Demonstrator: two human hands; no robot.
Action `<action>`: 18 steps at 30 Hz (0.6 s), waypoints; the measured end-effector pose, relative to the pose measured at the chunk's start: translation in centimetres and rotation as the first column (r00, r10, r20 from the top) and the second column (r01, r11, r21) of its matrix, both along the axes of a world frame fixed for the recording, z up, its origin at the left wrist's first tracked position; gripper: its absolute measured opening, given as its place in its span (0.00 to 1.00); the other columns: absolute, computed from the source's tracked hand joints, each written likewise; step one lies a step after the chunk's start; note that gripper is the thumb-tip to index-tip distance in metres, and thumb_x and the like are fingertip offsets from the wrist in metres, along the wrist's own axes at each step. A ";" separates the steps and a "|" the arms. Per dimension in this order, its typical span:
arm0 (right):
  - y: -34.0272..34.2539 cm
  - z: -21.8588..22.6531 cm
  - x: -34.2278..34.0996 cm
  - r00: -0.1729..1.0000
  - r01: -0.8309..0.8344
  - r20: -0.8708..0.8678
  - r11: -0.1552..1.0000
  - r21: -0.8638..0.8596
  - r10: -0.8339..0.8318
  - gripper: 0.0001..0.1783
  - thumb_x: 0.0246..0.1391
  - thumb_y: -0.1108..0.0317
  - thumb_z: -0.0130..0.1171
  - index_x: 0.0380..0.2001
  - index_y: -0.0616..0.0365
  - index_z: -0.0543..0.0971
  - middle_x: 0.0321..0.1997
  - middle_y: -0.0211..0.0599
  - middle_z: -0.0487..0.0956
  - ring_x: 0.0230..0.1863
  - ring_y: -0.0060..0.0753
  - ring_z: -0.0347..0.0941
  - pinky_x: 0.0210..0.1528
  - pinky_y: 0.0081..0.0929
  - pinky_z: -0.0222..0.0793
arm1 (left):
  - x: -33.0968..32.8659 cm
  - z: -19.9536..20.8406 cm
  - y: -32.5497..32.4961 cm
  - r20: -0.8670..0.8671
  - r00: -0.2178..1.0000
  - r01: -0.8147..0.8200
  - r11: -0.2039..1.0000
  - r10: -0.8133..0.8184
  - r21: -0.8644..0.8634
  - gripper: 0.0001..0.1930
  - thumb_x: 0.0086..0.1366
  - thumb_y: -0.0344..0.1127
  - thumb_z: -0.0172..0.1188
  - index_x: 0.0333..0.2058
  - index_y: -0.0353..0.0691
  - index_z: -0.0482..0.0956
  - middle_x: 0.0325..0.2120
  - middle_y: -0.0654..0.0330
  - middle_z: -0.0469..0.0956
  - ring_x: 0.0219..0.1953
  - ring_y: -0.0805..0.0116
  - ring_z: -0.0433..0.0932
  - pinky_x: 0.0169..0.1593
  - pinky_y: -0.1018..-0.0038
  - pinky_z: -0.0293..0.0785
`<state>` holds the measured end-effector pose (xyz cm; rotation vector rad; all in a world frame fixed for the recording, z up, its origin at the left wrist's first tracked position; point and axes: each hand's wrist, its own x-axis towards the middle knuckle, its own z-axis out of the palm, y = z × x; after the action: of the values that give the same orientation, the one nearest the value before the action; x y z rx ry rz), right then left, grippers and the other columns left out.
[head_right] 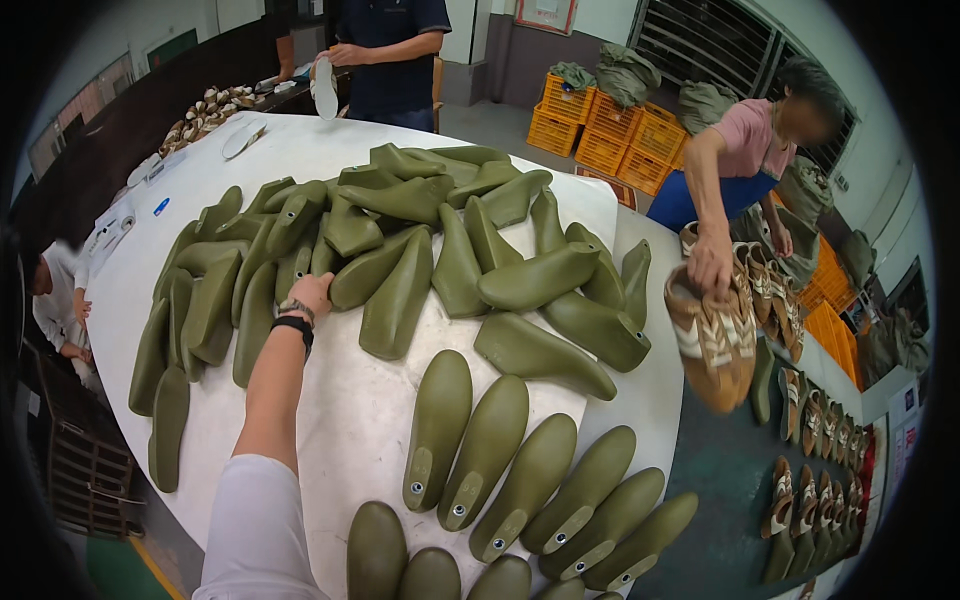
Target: The person inserts green shoe lasts into brown canvas shoes on a factory table, then removes the lasts and places them back on the table. The person repeats this process for multiple shoes, handling each shoe and last individually.
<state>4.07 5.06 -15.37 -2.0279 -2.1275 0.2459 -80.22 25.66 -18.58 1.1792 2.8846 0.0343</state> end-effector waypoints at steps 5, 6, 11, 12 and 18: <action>0.1 -0.6 0.4 1.000 0.005 -0.028 0.999 0.039 -0.004 0.20 0.56 0.61 0.52 0.47 0.65 0.74 0.52 0.62 0.67 0.54 0.61 0.60 0.58 0.48 0.55 | 2.9 0.8 -5.1 0.031 0.992 0.118 0.985 -0.123 0.126 0.18 0.50 0.37 0.60 0.43 0.54 0.75 0.33 0.46 0.76 0.38 0.48 0.77 0.42 0.59 0.75; 0.2 -0.7 0.5 0.999 0.009 -0.033 0.999 0.050 -0.007 0.20 0.56 0.60 0.52 0.46 0.65 0.74 0.51 0.62 0.67 0.54 0.61 0.61 0.58 0.48 0.55 | 3.9 0.8 -7.0 0.021 0.987 0.155 0.977 -0.160 0.148 0.17 0.50 0.36 0.60 0.42 0.54 0.75 0.32 0.46 0.75 0.37 0.47 0.77 0.42 0.58 0.75; 0.4 -0.5 0.2 0.998 -0.004 -0.056 0.996 0.093 0.009 0.21 0.55 0.58 0.53 0.45 0.65 0.76 0.50 0.61 0.70 0.53 0.60 0.62 0.58 0.46 0.56 | 6.4 1.6 -13.8 0.155 0.975 0.148 0.986 -0.159 0.080 0.31 0.49 0.36 0.61 0.56 0.58 0.66 0.37 0.40 0.71 0.39 0.43 0.75 0.46 0.58 0.71; 0.4 -0.3 0.2 0.998 -0.004 -0.057 0.995 0.100 0.010 0.21 0.55 0.58 0.53 0.45 0.65 0.76 0.50 0.61 0.70 0.53 0.60 0.62 0.58 0.46 0.57 | 6.9 1.6 -14.4 0.202 0.971 0.106 0.987 -0.128 0.117 0.34 0.49 0.36 0.62 0.58 0.57 0.63 0.40 0.39 0.71 0.41 0.42 0.74 0.48 0.58 0.71; 0.1 -0.9 0.7 1.000 0.028 0.002 0.994 0.104 -0.029 0.18 0.56 0.64 0.53 0.45 0.66 0.76 0.50 0.58 0.72 0.56 0.56 0.63 0.60 0.43 0.57 | 16.2 1.3 -15.6 0.015 0.971 0.230 0.947 -0.239 0.223 0.45 0.49 0.40 0.66 0.64 0.46 0.51 0.55 0.34 0.59 0.52 0.37 0.66 0.57 0.60 0.65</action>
<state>4.77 5.14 -16.29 -1.9999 -2.0662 0.1248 -64.03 10.07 -17.25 1.5299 2.7384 0.3772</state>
